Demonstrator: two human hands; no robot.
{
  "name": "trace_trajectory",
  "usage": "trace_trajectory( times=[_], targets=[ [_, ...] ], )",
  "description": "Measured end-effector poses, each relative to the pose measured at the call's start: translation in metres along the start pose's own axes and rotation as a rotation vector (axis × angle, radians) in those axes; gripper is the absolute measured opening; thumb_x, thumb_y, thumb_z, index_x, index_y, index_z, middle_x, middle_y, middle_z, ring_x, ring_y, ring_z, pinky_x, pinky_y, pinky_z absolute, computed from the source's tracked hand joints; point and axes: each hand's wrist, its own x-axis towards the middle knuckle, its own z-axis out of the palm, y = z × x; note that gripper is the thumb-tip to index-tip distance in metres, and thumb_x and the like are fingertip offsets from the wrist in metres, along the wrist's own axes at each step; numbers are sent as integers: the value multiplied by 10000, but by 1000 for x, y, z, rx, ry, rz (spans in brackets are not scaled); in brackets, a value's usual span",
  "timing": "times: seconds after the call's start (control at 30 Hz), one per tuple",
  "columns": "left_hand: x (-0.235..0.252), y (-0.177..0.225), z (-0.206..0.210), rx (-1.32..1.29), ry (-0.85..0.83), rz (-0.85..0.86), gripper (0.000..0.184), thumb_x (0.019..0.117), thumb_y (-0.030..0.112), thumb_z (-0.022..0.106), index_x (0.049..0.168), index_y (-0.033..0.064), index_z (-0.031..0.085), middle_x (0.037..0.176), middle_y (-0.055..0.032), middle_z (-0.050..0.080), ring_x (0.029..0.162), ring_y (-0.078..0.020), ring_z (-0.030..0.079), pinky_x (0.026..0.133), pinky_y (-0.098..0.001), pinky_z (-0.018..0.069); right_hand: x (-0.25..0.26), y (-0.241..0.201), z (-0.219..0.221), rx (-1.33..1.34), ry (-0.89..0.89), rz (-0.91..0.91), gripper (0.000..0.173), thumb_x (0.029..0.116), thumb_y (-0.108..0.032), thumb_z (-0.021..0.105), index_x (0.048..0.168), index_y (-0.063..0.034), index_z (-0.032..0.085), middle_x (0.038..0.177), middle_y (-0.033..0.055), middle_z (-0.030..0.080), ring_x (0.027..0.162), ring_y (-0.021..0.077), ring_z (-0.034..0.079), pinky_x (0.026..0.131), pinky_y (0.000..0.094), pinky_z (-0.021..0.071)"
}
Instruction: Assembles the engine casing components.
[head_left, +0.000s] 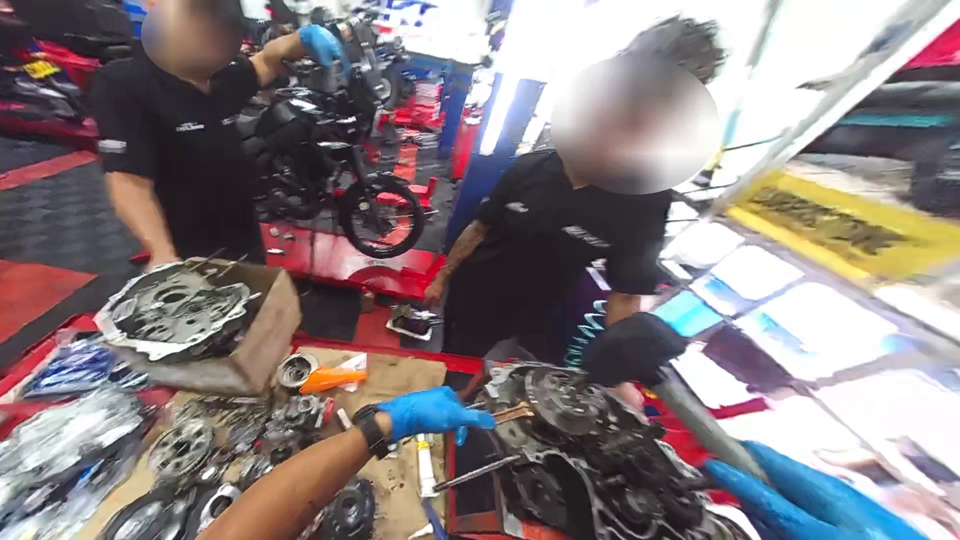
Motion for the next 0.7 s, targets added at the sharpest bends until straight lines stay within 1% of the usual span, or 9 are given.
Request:
trace_trajectory(
  times=[0.07,0.13,0.23,0.3,0.4,0.5,0.57,0.63,0.7],
  targets=[
    [5,8,-3,64,-10,7,530,1033,516,531,750,87,663,635,51,588,536,-57,463,563,-303,414,1,3,-1,24,48,-37,375,1040,-414,548,1177,-73,622,759,103,597,611,242,581,569,475,498],
    [7,5,-7,79,-18,18,563,1041,536,498,749,87,675,625,53,589,514,-53,432,538,-292,382,8,5,-2,-6,67,-65,347,1021,-452,558,1135,-135,638,735,57,605,608,211,601,577,447,516],
    [5,-1,-7,56,-46,70,549,1054,507,487,724,107,665,575,76,529,461,-27,370,477,-248,333,6,7,3,8,60,-57,344,1012,-483,545,1095,-159,624,711,30,590,588,183,591,548,413,507],
    [6,-1,-1,36,-41,44,546,1058,495,491,714,103,654,579,68,531,472,-38,378,491,-264,339,3,7,3,4,69,-30,358,1000,-501,544,1113,-170,623,693,21,579,556,170,576,512,395,498],
    [4,2,-8,19,-20,4,557,1034,522,532,695,95,646,599,47,564,508,-62,432,538,-303,382,9,7,5,31,94,-32,374,977,-514,556,1114,-173,630,664,6,577,512,154,568,459,369,497],
    [6,0,-5,-32,-28,18,549,1026,503,560,652,105,614,553,64,524,467,-46,390,496,-270,343,8,14,6,51,109,-48,373,973,-536,560,1075,-183,627,637,-1,562,481,148,548,428,352,475],
    [6,1,-5,-53,-36,12,537,1027,489,570,644,114,610,537,74,508,447,-35,362,471,-253,312,4,14,11,49,157,-69,359,976,-537,558,1049,-193,630,641,-11,557,492,139,543,441,344,467],
    [5,2,-5,-73,-38,5,524,1031,469,572,642,121,620,521,81,488,425,-28,322,443,-237,269,-1,11,17,8,195,-102,354,975,-551,544,1029,-211,627,652,-33,561,508,116,555,459,333,478],
    [7,1,-6,-90,-52,4,509,1036,455,570,659,119,640,517,82,492,413,-21,312,430,-227,255,-6,7,22,17,166,-137,363,978,-569,548,1040,-220,628,661,-40,574,513,107,567,461,319,495]
  ],
)
